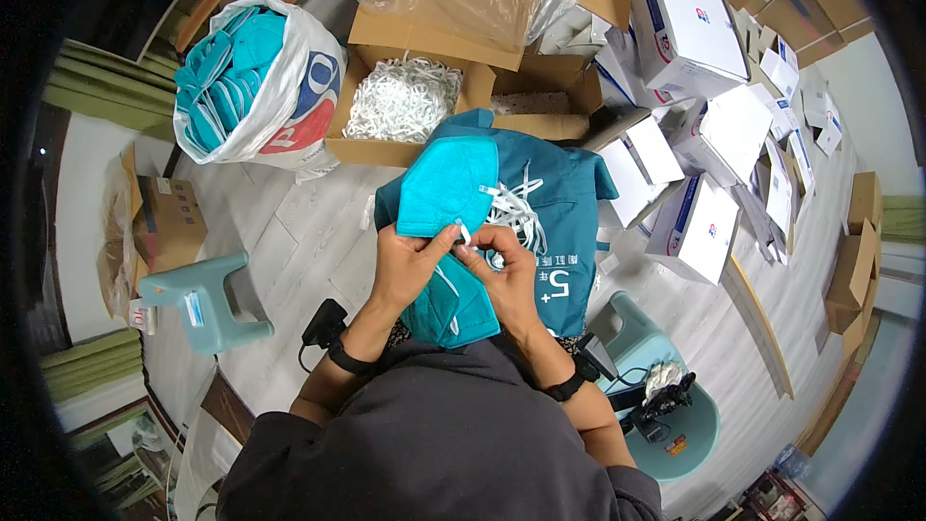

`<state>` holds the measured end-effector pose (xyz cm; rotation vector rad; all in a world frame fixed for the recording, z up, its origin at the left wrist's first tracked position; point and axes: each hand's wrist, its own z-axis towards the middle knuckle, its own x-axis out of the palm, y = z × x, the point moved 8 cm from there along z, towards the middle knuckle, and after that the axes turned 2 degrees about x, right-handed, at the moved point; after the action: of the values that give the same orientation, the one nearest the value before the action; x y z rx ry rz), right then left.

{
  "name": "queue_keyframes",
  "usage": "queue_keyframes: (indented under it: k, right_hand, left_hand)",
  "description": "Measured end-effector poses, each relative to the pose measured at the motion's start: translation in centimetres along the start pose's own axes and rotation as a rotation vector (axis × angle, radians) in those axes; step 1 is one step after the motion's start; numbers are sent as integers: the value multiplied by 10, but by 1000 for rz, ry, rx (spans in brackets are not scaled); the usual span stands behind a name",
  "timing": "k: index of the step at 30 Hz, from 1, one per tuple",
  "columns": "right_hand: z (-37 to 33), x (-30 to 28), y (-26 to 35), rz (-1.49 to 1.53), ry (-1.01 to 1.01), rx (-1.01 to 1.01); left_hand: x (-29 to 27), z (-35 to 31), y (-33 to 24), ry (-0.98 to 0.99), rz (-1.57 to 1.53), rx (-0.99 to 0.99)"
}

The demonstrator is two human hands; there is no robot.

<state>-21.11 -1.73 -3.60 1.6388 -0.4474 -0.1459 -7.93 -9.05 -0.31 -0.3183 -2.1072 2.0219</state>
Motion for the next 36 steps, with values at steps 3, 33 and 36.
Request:
queue_keyframes:
  k: [3, 33, 36]
  right_hand:
    - [1, -5, 9, -268, 15, -59]
    - [47, -58, -30, -219, -234, -37]
    - [51, -93, -40, -253, -185, 113]
  left_hand:
    - [-1, -2, 6, 71, 145, -108]
    - [20, -21, 27, 453, 350, -160]
    - [8, -19, 12, 418, 105, -130]
